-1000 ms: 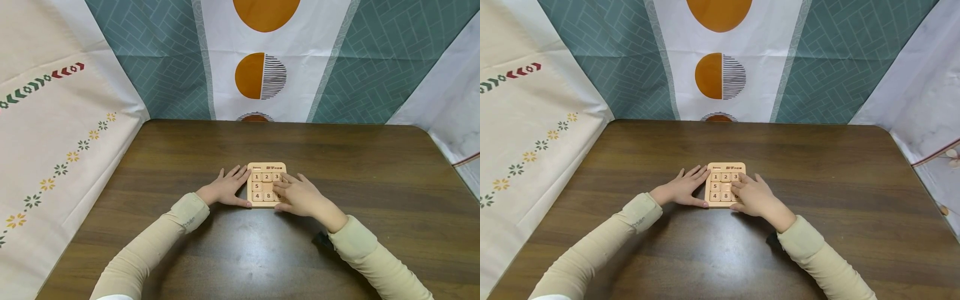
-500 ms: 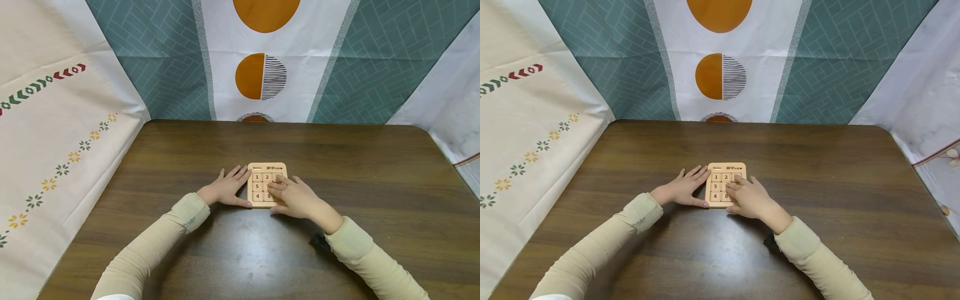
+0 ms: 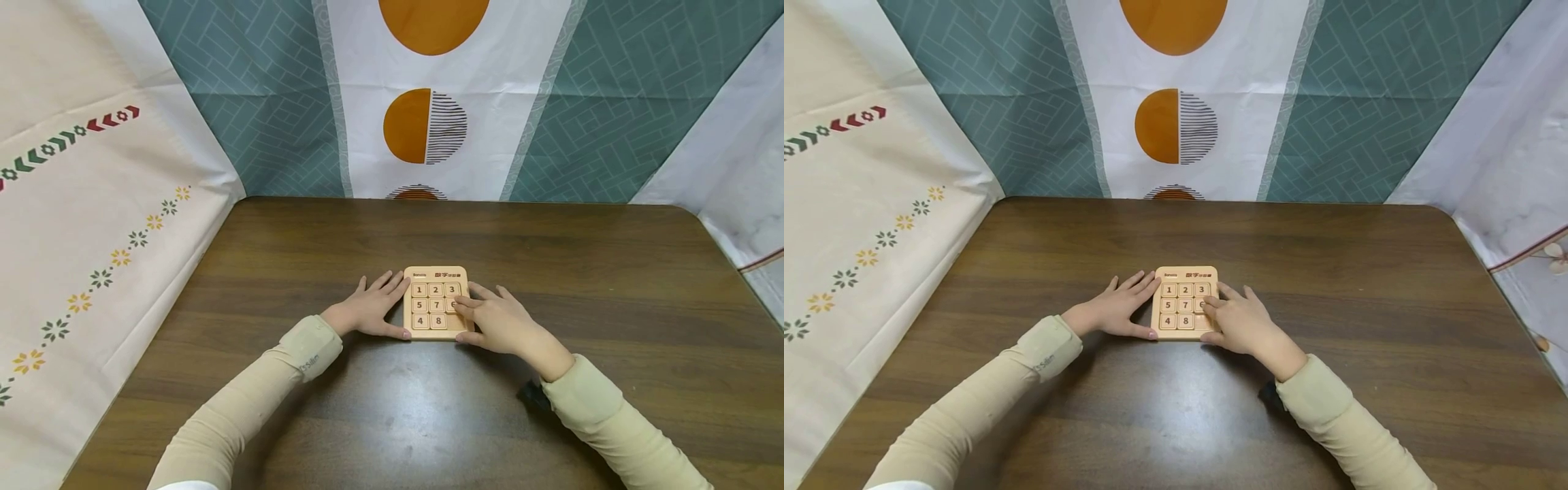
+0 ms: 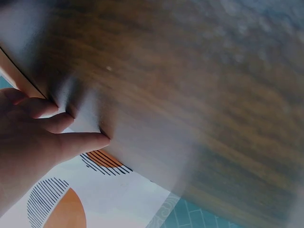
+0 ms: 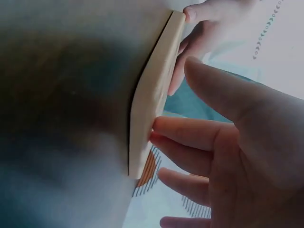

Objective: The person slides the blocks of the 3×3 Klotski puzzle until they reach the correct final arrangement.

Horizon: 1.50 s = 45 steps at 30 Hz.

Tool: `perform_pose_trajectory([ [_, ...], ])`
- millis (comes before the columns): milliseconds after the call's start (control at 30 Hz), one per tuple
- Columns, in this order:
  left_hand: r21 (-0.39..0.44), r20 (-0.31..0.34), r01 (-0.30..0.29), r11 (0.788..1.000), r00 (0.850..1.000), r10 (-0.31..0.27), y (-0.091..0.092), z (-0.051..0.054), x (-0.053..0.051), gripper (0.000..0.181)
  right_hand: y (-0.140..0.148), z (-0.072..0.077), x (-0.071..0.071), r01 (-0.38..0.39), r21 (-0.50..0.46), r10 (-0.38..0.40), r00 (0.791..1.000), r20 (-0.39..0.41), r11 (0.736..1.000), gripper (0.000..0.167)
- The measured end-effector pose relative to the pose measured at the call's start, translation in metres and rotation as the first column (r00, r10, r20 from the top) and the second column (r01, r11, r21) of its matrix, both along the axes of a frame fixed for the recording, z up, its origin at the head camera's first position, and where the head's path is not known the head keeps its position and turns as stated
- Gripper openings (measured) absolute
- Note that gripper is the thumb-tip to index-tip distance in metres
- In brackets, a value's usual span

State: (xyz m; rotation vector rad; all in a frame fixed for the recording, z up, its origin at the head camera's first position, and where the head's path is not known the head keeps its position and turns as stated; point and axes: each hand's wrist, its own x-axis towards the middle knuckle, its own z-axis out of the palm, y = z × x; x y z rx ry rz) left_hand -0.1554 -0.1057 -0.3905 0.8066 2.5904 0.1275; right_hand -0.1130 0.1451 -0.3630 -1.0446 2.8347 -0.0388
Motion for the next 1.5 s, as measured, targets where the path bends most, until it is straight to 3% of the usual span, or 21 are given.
perform_pose_trajectory([
  [300, -0.002, 0.001, -0.008, 1.000, 1.000, 0.008, 0.000, 0.000, 0.000, 0.104, -0.007, 0.000, 0.013, -0.149, -0.067, 0.154, 0.986, 0.070, 0.987, 0.063],
  [633, -0.003, 0.001, -0.012, 1.000, 1.000, 0.012, 0.000, 0.000, 0.001, 0.105, 0.012, 0.002, 0.013, -0.096, -0.071, 0.102, 0.991, 0.081, 0.993, 0.057],
  [933, -0.014, 0.004, -0.017, 1.000, 1.000, 0.017, 0.002, 0.000, 0.000, 0.105, -0.007, -0.003, 0.001, -0.117, -0.085, 0.124, 0.988, 0.089, 0.990, 0.063],
  [1100, -0.012, 0.002, -0.011, 1.000, 1.000, 0.011, 0.001, 0.000, 0.001, 0.105, -0.007, -0.004, 0.010, -0.138, -0.083, 0.147, 0.982, 0.120, 0.987, 0.061],
  [1300, -0.011, -0.002, -0.009, 1.000, 1.000, 0.009, 0.001, 0.001, 0.001, 0.105, -0.004, -0.003, 0.019, -0.166, -0.093, 0.175, 0.979, 0.103, 0.982, 0.061],
  [1500, -0.002, 0.007, -0.009, 1.000, 1.000, 0.009, 0.000, 0.001, 0.001, 0.105, 0.007, 0.002, 0.009, -0.074, -0.092, 0.079, 0.996, 0.045, 0.993, 0.061],
])
